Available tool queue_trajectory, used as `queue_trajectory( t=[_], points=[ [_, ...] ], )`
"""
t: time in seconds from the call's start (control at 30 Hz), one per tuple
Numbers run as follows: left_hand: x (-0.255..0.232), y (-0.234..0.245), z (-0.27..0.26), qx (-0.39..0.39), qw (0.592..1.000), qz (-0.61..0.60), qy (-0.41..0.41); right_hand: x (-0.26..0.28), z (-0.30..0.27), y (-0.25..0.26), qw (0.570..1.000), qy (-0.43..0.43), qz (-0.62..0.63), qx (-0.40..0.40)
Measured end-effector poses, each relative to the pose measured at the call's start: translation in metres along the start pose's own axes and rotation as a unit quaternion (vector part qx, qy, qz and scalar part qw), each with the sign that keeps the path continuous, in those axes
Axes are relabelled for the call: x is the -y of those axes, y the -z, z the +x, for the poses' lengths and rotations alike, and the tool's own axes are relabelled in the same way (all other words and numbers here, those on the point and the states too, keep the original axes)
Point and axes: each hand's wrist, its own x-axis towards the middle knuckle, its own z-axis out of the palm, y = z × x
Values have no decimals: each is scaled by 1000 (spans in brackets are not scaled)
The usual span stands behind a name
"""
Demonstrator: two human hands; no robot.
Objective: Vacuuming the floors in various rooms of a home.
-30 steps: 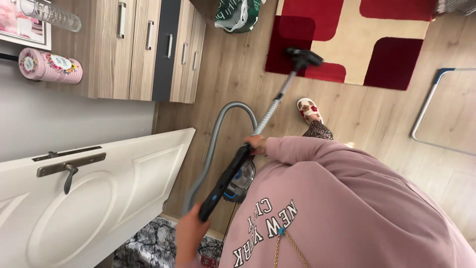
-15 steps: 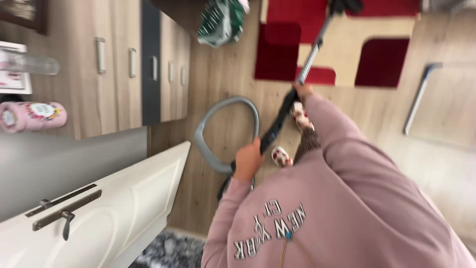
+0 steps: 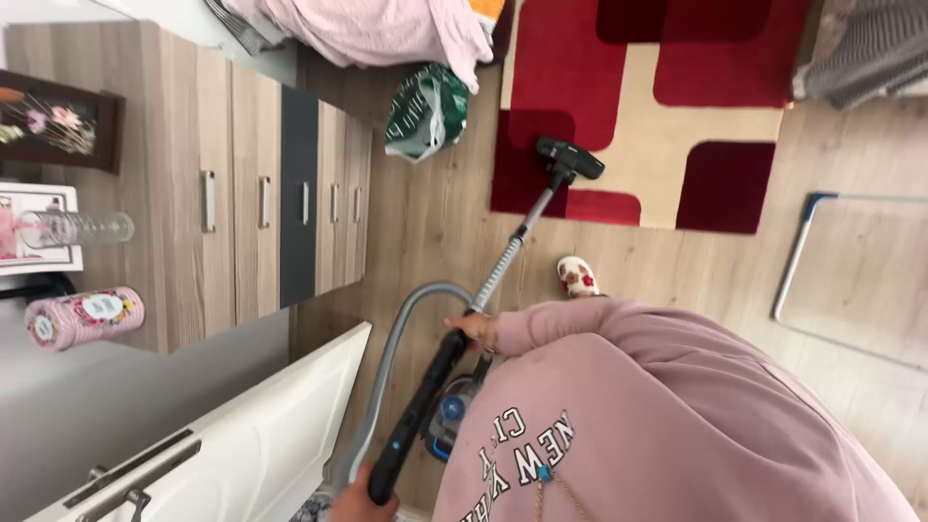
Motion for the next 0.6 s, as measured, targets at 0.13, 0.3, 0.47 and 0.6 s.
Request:
queue_trajectory(
  t=[0.13, 0.3, 0.47, 0.6],
  points=[
    [-79, -14, 22, -32, 997, -60, -17, 58, -20, 47, 1000, 0, -20, 22],
    [-245, 19, 60, -61, 983, -156, -79, 169, -37, 131, 971, 199, 16, -135],
    [-375, 22, 134, -60, 954, -166, -244, 298, -28, 244, 937, 211, -76, -268],
    [-421, 54, 129, -84, 947, -79, -300, 343, -70, 255, 932, 226, -13, -282]
  ],
)
